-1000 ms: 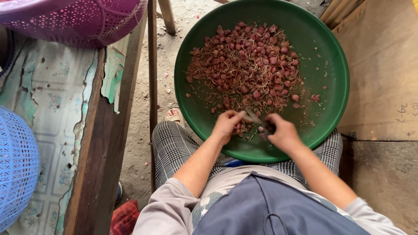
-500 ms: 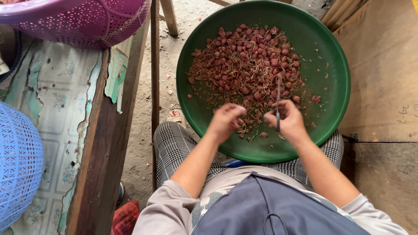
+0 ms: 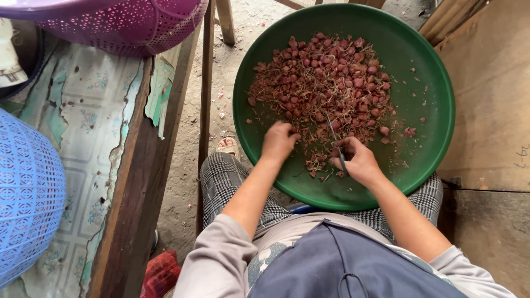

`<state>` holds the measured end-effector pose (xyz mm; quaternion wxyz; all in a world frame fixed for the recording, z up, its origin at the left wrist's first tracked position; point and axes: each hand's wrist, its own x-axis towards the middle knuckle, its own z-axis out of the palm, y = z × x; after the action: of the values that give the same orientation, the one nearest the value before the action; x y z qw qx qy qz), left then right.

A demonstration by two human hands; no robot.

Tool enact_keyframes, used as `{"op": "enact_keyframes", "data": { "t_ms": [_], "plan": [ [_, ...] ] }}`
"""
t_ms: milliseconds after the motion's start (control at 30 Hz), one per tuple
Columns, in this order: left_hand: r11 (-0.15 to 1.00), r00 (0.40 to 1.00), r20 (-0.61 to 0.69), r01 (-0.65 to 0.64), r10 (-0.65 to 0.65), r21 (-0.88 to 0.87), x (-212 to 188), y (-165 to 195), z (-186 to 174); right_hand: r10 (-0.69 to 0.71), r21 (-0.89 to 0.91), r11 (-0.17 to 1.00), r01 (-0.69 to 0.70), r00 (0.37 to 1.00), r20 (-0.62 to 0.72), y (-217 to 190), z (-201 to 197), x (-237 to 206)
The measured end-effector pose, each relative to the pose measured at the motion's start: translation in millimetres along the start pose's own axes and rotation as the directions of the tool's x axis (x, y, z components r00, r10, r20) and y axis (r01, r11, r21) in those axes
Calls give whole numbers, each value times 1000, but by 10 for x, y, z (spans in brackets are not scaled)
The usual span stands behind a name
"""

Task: The person sits with a green tray of untrimmed shallots on their lap and uses scissors to cut the root ends and tops off the shallots one at a time. Trimmed shallots are placed into a blue basket on the table and the cut-off roots and skins are tossed into a purple basket.

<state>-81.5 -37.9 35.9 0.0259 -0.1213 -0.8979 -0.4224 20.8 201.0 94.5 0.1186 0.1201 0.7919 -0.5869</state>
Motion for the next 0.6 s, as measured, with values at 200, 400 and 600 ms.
{"op": "enact_keyframes", "data": {
  "t_ms": [200, 400, 600],
  "plan": [
    [995, 996, 28, -87, 86, 54, 86, -54, 223, -32, -130, 991, 34, 999, 16, 14, 26, -38],
    [536, 849, 480, 517, -221, -668, -92, 64, -73, 58, -318, 948, -30, 995, 82, -177, 35, -94],
    [314, 826, 541, 562, -161, -765, -191, 279, -108, -13, -152, 988, 18, 999, 33, -253, 131, -110]
  ]
}}
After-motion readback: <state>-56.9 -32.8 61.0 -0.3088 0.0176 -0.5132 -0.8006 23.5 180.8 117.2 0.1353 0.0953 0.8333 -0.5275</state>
